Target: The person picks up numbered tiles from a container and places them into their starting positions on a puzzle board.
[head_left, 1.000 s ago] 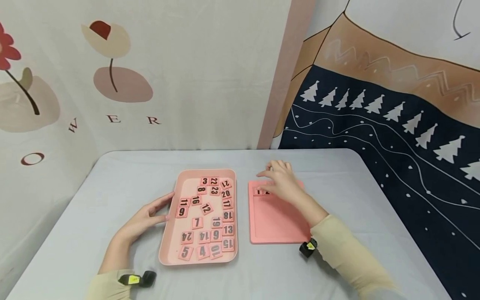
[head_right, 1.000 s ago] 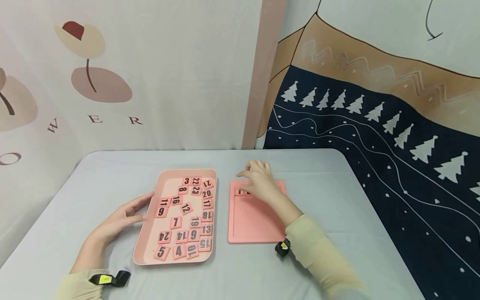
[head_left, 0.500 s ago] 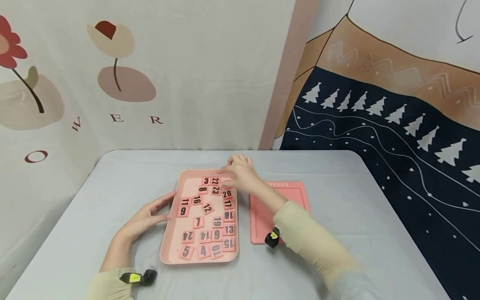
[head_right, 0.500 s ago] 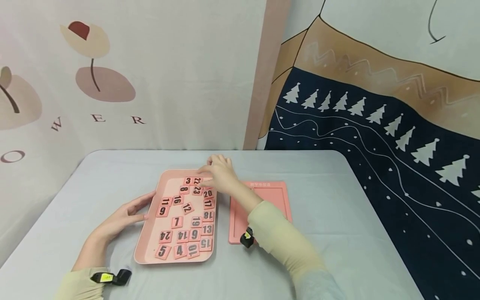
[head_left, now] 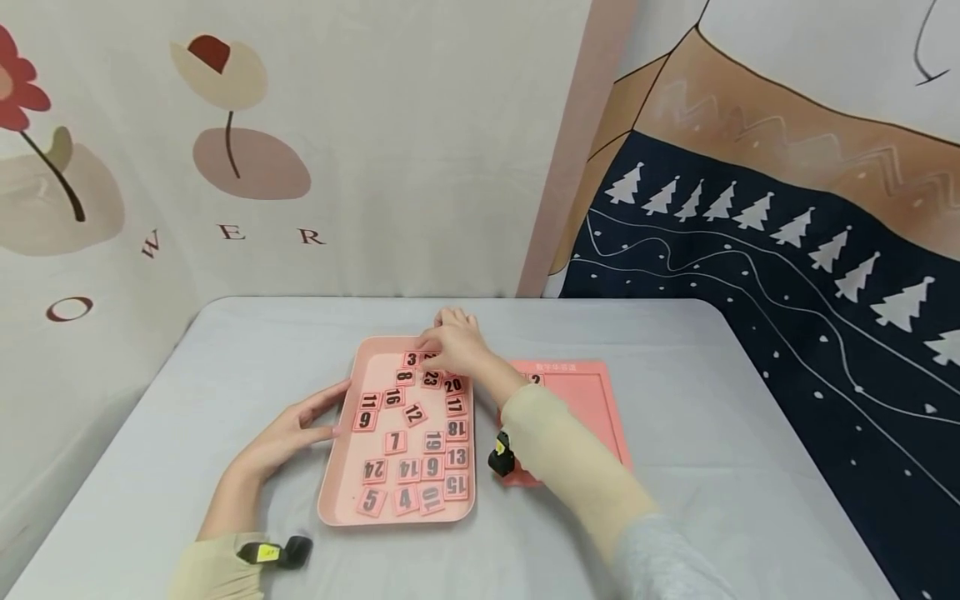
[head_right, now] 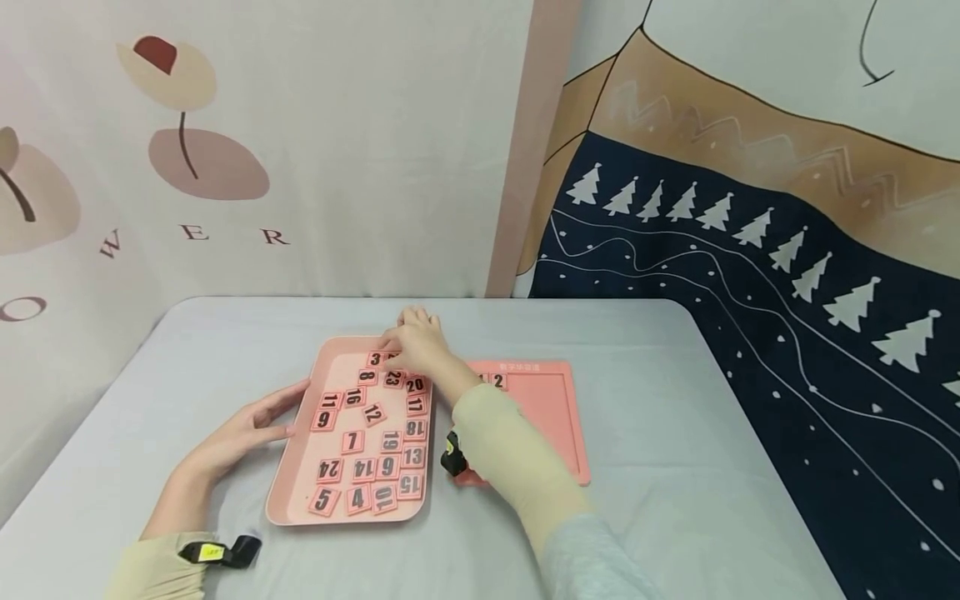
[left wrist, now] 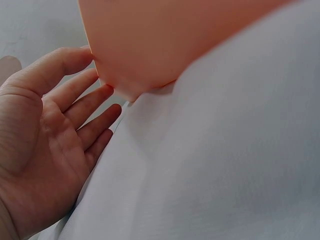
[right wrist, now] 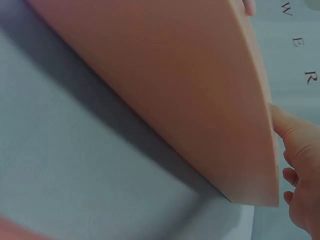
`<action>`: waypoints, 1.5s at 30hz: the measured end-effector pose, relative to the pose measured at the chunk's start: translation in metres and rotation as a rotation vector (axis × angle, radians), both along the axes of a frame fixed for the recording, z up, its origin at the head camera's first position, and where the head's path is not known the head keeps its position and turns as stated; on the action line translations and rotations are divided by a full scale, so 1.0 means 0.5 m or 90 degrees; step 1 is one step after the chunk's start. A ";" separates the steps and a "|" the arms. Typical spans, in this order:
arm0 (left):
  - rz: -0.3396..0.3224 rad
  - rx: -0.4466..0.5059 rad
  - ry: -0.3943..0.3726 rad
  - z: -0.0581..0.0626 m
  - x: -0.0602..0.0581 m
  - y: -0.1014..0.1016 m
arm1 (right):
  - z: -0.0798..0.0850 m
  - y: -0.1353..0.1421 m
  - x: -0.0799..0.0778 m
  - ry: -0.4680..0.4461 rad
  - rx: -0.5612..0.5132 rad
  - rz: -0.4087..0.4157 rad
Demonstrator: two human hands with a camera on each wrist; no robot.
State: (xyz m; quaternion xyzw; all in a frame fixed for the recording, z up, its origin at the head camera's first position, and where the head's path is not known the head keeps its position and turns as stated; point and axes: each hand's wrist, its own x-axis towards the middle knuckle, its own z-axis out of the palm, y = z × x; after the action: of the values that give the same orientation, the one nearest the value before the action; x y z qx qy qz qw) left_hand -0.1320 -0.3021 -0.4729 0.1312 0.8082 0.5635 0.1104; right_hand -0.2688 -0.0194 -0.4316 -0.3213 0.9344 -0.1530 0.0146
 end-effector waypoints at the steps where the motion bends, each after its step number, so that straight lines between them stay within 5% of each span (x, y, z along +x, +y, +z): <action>1: -0.001 0.001 0.000 0.000 0.000 0.000 | -0.002 -0.004 -0.001 0.002 0.007 -0.003; 17: -0.008 0.017 -0.005 -0.004 -0.001 -0.003 | -0.024 -0.036 -0.008 0.045 0.091 -0.026; 37: -0.005 0.026 -0.005 -0.010 0.000 -0.001 | -0.032 -0.030 0.002 -0.007 0.035 -0.014; 45: 0.001 0.021 -0.010 -0.007 0.001 -0.001 | -0.005 -0.013 0.008 0.015 -0.031 -0.015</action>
State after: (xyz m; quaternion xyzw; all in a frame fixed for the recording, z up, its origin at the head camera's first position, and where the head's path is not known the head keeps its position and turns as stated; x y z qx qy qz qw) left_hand -0.1315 -0.3027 -0.4763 0.1280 0.7980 0.5777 0.1146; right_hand -0.2650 -0.0258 -0.4342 -0.3120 0.9343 -0.1725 -0.0059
